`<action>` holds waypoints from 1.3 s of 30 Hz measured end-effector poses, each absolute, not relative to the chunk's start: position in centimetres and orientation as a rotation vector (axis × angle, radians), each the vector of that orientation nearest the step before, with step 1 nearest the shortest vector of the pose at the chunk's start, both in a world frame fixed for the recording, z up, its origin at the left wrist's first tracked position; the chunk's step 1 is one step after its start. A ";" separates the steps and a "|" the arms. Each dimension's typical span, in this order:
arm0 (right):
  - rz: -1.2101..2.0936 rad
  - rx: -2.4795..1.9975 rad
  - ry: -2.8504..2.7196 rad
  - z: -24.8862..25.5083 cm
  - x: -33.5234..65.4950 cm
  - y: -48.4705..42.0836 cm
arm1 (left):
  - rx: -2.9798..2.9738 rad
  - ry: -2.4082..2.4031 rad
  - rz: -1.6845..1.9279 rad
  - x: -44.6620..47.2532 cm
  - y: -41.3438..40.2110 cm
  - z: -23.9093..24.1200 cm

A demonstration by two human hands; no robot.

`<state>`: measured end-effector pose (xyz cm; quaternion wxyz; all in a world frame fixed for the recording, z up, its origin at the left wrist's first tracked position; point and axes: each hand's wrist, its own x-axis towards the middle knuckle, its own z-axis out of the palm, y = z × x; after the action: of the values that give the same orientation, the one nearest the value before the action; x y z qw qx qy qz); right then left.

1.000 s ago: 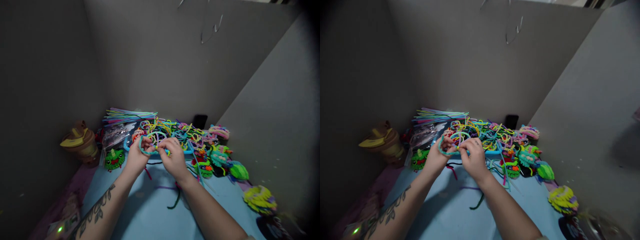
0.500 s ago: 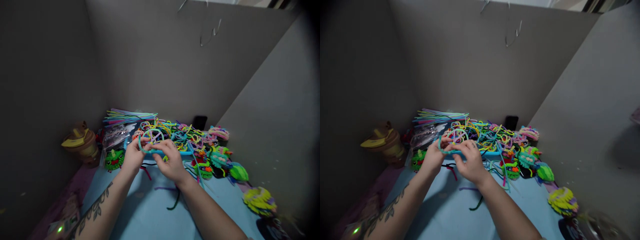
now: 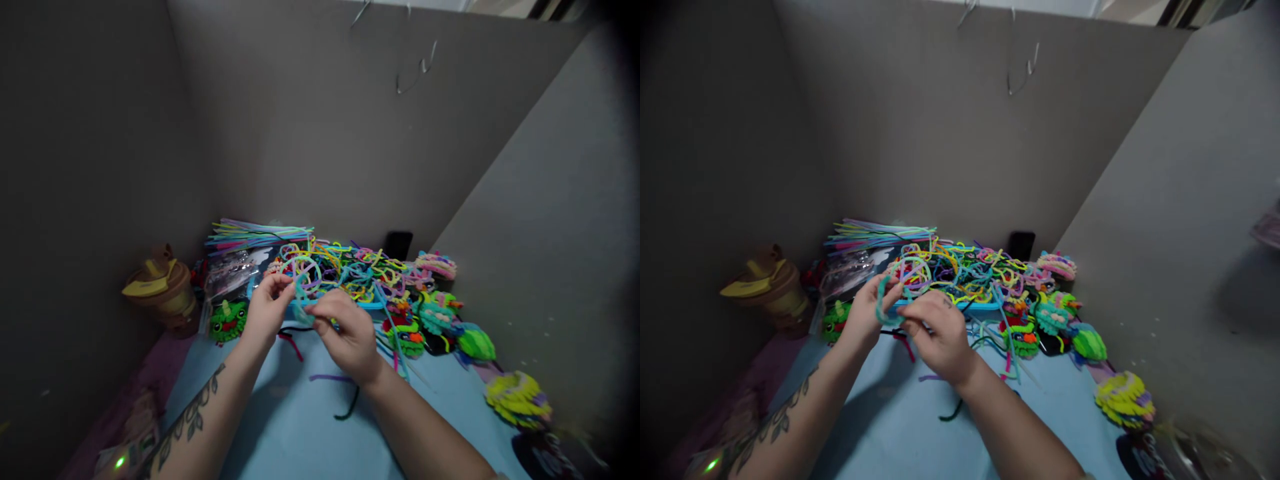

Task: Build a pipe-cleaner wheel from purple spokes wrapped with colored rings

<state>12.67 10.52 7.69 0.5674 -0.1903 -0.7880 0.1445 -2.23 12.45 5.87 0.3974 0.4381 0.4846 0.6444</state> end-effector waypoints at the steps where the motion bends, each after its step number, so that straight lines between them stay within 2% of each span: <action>1: 0.356 -0.514 -1.800 7.4 12.7 10.9 | 1.063 1.191 1.626 -2.3 12.5 5.9; 10: 0.077 -0.850 -1.819 6.2 12.9 13.4 | 1.041 0.969 1.558 -1.9 11.8 7.3; 21: 0.257 -0.845 -1.861 6.4 13.7 14.2 | 1.081 0.981 1.469 -1.8 11.7 7.2; 31: 0.518 -0.952 -1.570 5.9 12.1 12.9 | 1.344 1.141 1.648 -0.4 10.7 7.2; 39: 0.603 -0.983 -1.577 6.0 12.7 13.4 | 1.060 0.994 1.540 -0.5 11.2 6.6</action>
<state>12.69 13.35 6.01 0.5596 -0.4169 -0.6691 0.2556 -0.55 11.17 6.56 0.4897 0.4365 0.4092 0.6341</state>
